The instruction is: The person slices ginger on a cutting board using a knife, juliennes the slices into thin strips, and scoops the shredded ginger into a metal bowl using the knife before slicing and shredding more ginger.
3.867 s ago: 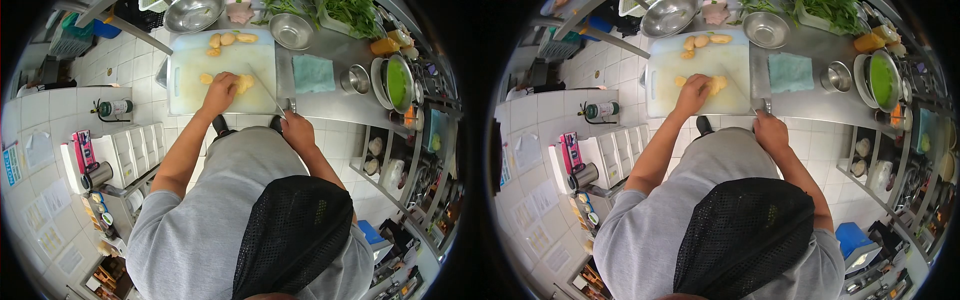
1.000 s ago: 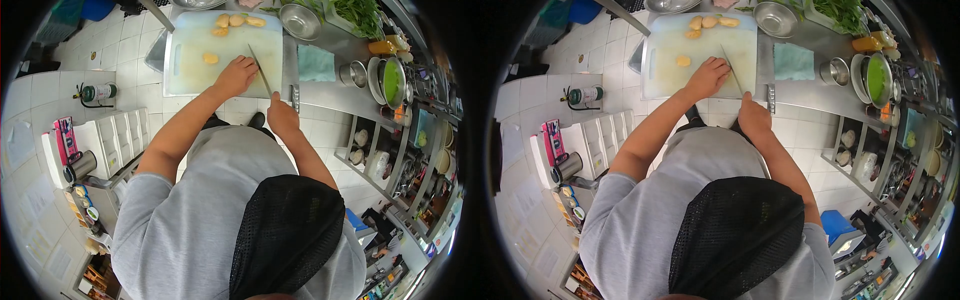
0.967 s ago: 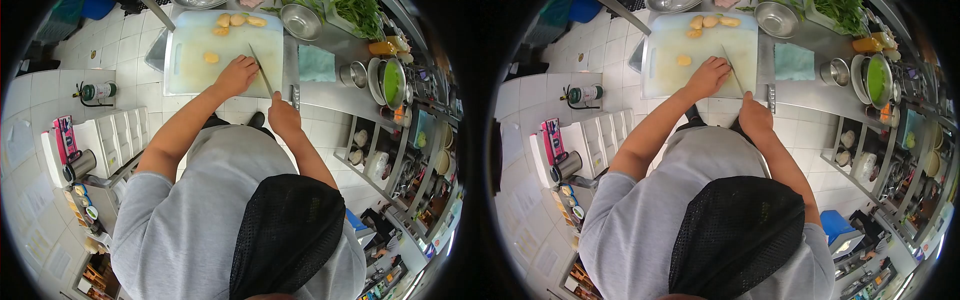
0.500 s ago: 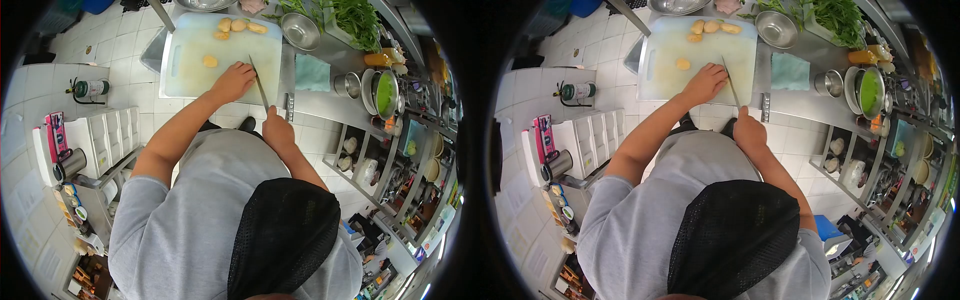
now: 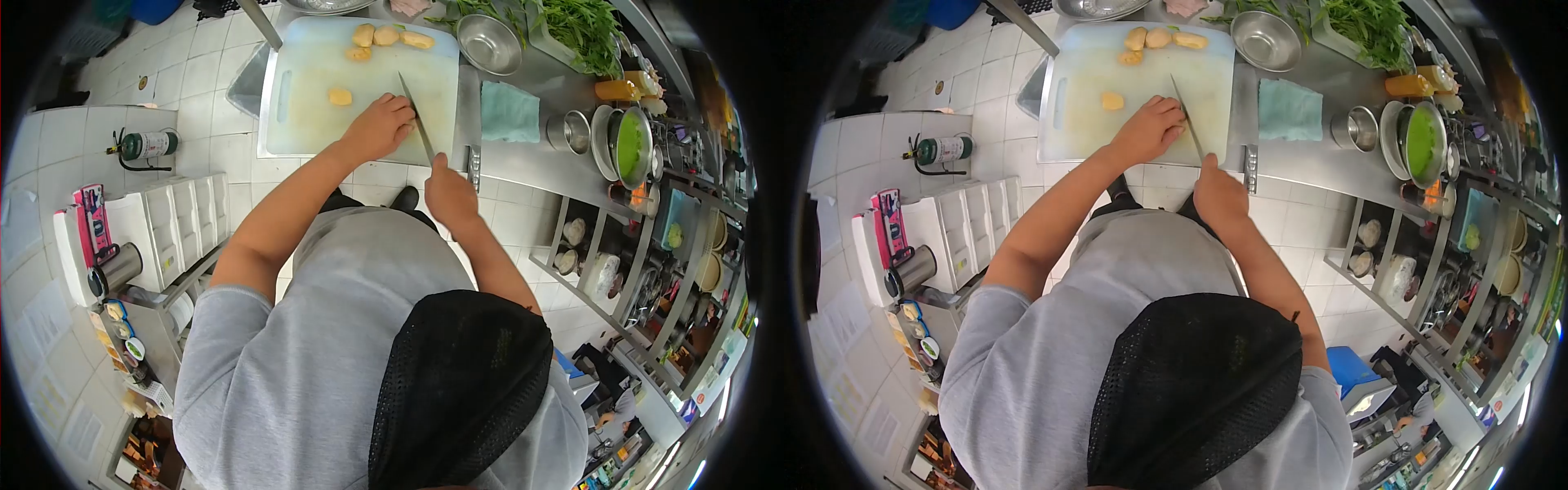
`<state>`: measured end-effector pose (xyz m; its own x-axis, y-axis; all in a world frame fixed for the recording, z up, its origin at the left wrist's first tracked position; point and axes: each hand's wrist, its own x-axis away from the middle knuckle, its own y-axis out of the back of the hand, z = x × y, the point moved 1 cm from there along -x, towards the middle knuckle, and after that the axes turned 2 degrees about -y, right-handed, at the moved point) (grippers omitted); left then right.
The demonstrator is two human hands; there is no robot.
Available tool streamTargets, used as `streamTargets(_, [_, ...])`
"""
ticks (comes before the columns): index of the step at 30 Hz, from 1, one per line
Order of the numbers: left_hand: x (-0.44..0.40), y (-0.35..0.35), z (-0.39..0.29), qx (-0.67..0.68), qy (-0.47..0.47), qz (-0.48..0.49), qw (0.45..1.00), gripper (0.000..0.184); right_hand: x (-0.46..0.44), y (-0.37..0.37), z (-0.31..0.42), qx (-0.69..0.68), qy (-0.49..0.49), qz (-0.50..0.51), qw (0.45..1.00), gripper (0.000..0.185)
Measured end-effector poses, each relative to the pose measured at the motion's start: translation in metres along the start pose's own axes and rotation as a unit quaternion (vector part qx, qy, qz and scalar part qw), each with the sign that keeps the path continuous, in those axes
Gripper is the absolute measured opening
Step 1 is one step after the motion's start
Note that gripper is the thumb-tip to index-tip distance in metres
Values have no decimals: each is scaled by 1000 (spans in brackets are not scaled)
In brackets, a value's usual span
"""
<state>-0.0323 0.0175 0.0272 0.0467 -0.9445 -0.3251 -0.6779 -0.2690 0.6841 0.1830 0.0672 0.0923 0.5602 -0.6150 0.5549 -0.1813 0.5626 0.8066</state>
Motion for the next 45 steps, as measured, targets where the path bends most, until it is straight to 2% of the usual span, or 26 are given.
streamTargets(3, [-3, 1, 1, 14, 46, 13, 999, 16, 22, 23, 5, 1, -3, 6, 1000, 37])
streamTargets(6, [-1, -1, 1, 17, 26, -14, 999, 19, 26, 8, 2, -1, -19, 36, 999, 38])
streamTargets(9, [0, -3, 4, 2, 11, -15, 1000, 21, 4, -19, -6, -16, -8, -16, 1000, 33])
streamTargets(12, [0, 0, 2, -5, 27, 9, 1000, 23, 0, 22, 6, 9, -4, 21, 1000, 37])
streamTargets(14, [1, -3, 1, -2, 19, -14, 1000, 23, 17, 32, 8, 4, 2, 25, 1000, 37])
streamTargets(17, [2, -4, 4, 4, 11, -36, 999, 23, 20, 0, 3, -5, -38, 25, 999, 38])
streamTargets(20, [2, -3, 5, -3, 7, -23, 1000, 23, 4, -15, -2, -3, -14, -1, 1000, 38])
streamTargets(25, [1, -1, 3, -27, 4, -14, 1000, 22, 19, 36, 12, 15, 11, 21, 1000, 35])
streamTargets(27, [4, -5, 4, 0, -14, -60, 998, 20, 22, 19, 10, 8, -12, 24, 1000, 34])
streamTargets(29, [5, -5, 5, -2, -8, -55, 998, 20, 14, -10, 4, 0, -46, 25, 999, 33])
streamTargets(31, [5, -5, 5, -3, -3, -47, 999, 20, 2, -9, 3, 6, -22, 8, 1000, 34])
streamTargets(34, [6, -4, 3, -13, -2, -15, 1000, 20, 6, 20, 9, 7, 2, 1, 1000, 32])
streamTargets(36, [3, -2, 3, -1, 1, -37, 999, 19, 20, 38, 13, 11, 19, 10, 1000, 31])
streamTargets(37, [3, -1, 3, -2, 1, -39, 999, 19, 27, 39, 15, 3, -8, 39, 999, 35])
streamTargets(42, [5, -5, 7, -3, -2, -39, 999, 18, 8, -9, 3, -1, -46, 35, 998, 34])
streamTargets(44, [3, -1, 7, -5, 1, -29, 1000, 17, -4, -1, 4, 3, 14, -20, 1000, 32])
streamTargets(45, [3, 0, 5, -4, 2, -19, 1000, 17, -5, 17, 9, 10, 17, -3, 1000, 31])
